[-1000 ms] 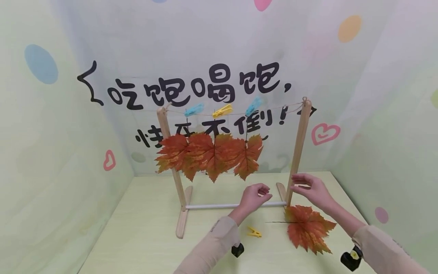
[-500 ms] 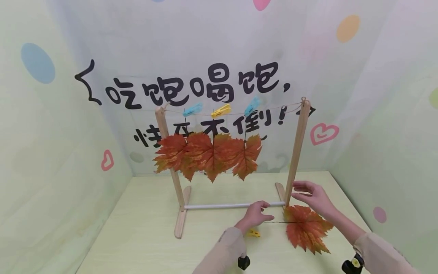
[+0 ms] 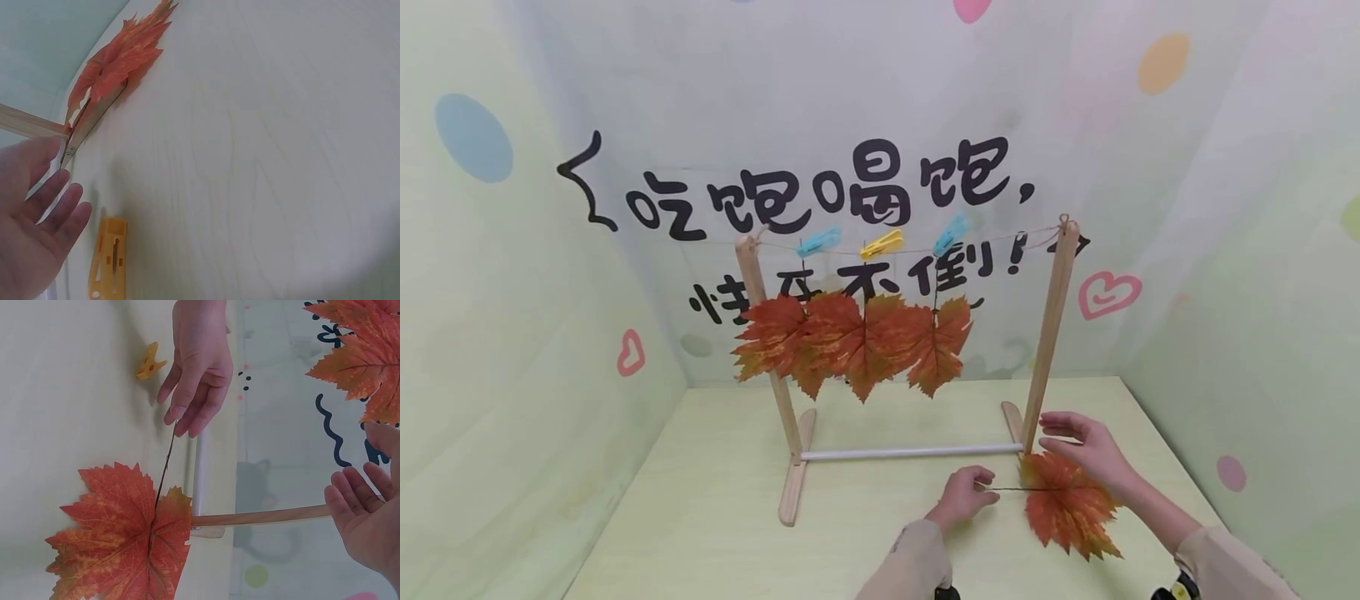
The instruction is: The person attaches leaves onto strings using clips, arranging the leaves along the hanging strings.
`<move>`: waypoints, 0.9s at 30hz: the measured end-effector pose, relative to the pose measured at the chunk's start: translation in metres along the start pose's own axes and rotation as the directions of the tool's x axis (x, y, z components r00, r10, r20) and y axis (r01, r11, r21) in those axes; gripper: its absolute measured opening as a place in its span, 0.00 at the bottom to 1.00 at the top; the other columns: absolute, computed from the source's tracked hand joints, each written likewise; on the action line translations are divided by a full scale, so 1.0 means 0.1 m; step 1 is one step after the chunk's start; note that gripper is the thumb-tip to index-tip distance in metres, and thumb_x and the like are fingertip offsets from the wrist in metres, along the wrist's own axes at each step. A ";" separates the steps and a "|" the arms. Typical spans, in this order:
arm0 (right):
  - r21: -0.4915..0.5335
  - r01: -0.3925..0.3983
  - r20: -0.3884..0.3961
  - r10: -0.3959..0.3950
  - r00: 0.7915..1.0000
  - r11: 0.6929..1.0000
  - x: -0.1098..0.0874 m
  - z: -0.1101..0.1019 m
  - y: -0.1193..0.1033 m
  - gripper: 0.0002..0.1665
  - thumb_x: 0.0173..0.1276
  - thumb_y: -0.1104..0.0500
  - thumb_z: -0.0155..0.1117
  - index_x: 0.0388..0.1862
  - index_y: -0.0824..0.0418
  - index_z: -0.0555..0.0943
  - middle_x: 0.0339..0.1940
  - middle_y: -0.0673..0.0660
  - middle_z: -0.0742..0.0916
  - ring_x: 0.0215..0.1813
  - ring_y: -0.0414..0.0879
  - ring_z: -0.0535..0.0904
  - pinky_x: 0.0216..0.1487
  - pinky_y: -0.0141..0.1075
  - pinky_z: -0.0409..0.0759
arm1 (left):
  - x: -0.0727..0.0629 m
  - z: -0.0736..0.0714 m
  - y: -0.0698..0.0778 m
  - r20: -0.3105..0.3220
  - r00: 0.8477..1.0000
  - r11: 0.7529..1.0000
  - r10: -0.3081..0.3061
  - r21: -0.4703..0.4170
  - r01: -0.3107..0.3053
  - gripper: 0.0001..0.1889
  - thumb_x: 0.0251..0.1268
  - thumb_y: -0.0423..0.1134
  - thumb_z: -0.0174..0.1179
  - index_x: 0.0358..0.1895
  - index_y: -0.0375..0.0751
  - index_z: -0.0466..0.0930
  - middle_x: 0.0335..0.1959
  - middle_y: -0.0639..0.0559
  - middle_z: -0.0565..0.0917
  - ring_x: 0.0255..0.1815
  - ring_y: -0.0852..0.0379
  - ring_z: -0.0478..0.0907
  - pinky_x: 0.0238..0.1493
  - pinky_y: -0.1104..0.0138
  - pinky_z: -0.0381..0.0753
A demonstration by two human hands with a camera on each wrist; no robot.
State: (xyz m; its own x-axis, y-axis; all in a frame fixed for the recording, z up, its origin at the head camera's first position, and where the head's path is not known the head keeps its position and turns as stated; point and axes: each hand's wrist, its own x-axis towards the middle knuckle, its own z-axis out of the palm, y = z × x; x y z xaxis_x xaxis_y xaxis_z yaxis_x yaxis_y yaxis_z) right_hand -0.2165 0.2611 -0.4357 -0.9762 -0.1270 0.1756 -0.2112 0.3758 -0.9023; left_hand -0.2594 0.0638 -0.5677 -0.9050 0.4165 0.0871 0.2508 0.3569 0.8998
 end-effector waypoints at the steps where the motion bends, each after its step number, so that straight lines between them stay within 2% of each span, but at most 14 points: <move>1: -0.004 -0.003 0.000 0.003 1.000 1.000 0.00 0.00 0.01 0.27 0.60 0.62 0.63 0.55 0.75 0.70 0.50 0.71 0.78 0.50 0.61 0.76 0.42 0.31 0.79 | -0.01 0.01 0.00 -0.003 1.000 1.000 0.004 -0.012 -0.004 0.14 0.49 0.29 0.64 0.41 0.28 0.78 0.37 0.40 0.82 0.35 0.52 0.80 0.36 0.74 0.76; 8: -0.022 -0.023 -0.004 0.023 1.000 0.999 -0.03 0.00 0.04 0.26 0.61 0.61 0.63 0.55 0.73 0.70 0.50 0.69 0.79 0.50 0.58 0.77 0.43 0.33 0.79 | -0.01 0.09 -0.04 -0.057 0.998 0.993 0.009 -0.114 -0.015 0.11 0.45 0.24 0.65 0.35 0.24 0.78 0.30 0.40 0.82 0.29 0.56 0.80 0.32 0.76 0.76; 13: -0.038 -0.038 -0.010 0.038 0.999 0.999 -0.05 0.01 0.06 0.26 0.61 0.60 0.63 0.55 0.72 0.71 0.49 0.67 0.80 0.50 0.56 0.77 0.44 0.28 0.77 | 0.00 0.15 -0.12 -0.105 0.994 0.990 0.009 -0.139 -0.024 0.07 0.45 0.24 0.66 0.30 0.26 0.80 0.24 0.44 0.83 0.24 0.62 0.79 0.28 0.78 0.75; 18: -0.047 -0.048 -0.016 0.047 0.999 0.998 -0.08 0.02 0.08 0.26 0.61 0.59 0.63 0.55 0.71 0.72 0.48 0.66 0.81 0.50 0.55 0.77 0.44 0.25 0.75 | -0.02 0.19 -0.16 -0.137 0.990 0.989 -0.017 -0.147 -0.004 0.04 0.46 0.25 0.66 0.27 0.29 0.81 0.21 0.47 0.82 0.22 0.66 0.76 0.25 0.77 0.75; 27: -0.040 -0.065 -0.027 0.064 0.998 0.997 -0.12 0.02 0.13 0.26 0.60 0.60 0.64 0.53 0.73 0.72 0.46 0.66 0.81 0.43 0.36 0.78 0.43 0.24 0.75 | -0.05 0.24 -0.12 -0.189 0.982 0.994 -0.011 -0.112 -0.010 0.02 0.48 0.26 0.65 0.24 0.31 0.82 0.17 0.50 0.80 0.18 0.70 0.71 0.21 0.77 0.73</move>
State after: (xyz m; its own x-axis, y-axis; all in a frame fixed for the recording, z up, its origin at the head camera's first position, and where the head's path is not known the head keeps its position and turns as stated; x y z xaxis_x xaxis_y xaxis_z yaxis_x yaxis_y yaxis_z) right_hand -0.2075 0.2653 -0.4504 -0.9888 -0.0779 0.1277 -0.1487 0.4197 -0.8954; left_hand -0.2494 0.0771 -0.5888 -0.9564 0.2470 0.1561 0.2200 0.2572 0.9410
